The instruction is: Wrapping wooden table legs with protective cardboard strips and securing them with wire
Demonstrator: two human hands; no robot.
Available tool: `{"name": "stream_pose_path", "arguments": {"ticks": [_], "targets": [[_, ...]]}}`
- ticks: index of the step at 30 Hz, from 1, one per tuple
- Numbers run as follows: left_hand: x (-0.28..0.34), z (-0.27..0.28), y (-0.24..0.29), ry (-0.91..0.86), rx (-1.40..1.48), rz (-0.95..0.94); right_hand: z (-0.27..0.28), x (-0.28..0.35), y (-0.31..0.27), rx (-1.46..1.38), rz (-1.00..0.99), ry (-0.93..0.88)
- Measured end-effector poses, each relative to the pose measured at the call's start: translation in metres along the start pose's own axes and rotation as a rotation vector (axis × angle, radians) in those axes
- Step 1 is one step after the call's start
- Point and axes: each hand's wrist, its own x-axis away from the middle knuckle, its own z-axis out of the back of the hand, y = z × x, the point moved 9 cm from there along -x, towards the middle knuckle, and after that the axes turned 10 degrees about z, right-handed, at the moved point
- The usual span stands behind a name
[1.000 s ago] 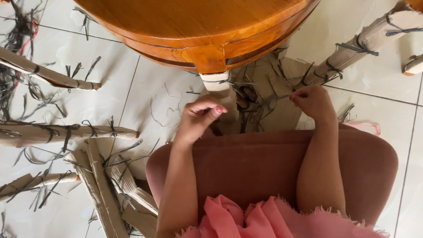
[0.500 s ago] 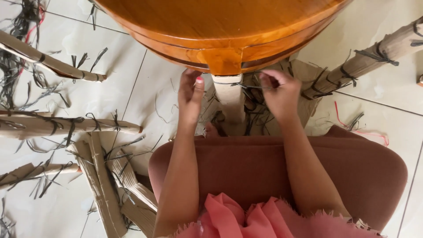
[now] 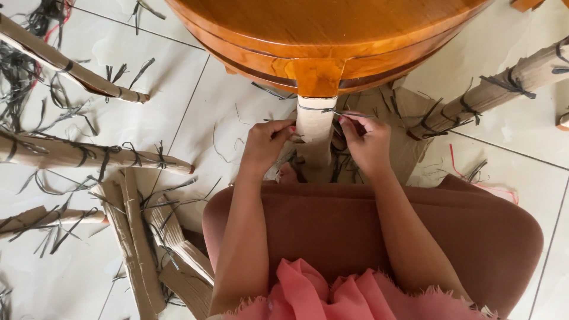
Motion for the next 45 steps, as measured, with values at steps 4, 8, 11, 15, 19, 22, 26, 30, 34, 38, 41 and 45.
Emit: {"name": "stream_pose_path", "arguments": {"ticks": [4,8,11,15,19,22,26,30,34,38,41,45], "targets": [[0.008,0.021,-0.009,0.134,-0.106,-0.082,0.006,0.000,-0.016,0.047,0.052,-0.013],[0.037,0.031,0.012,0.195,-0.118,-0.263,0.006,0.003,-0.041,0.058,0.136,-0.034],[0.080,0.028,0.075,0.198,-0.079,-0.582,0.005,0.011,-0.048,0.106,0.218,-0.043],[0.080,0.012,0.081,0.183,-0.099,-0.790,-0.001,0.017,-0.055,0.117,0.290,-0.059],[0.083,0.005,0.096,0.154,-0.035,-0.829,0.000,0.017,-0.061,0.058,0.293,0.000],[0.076,0.002,0.098,0.127,0.023,-0.821,-0.001,0.014,-0.064,0.031,0.303,0.016],[0.070,-0.006,0.095,0.107,0.062,-0.802,-0.004,0.017,-0.062,0.041,0.354,0.035],[0.065,-0.010,0.089,0.151,0.036,-0.793,-0.008,0.011,-0.080,0.016,0.466,0.013],[0.068,-0.009,0.105,0.252,0.021,-0.816,-0.005,0.004,-0.090,-0.005,0.647,0.011],[0.062,-0.012,0.096,0.324,-0.022,-0.762,-0.007,-0.002,-0.096,0.048,0.788,-0.076],[0.053,-0.011,0.081,0.309,-0.065,-0.752,-0.010,-0.004,-0.103,0.101,0.835,-0.126],[0.057,-0.009,0.087,0.276,-0.031,-0.734,-0.013,-0.001,-0.102,0.067,0.834,-0.092]]}}
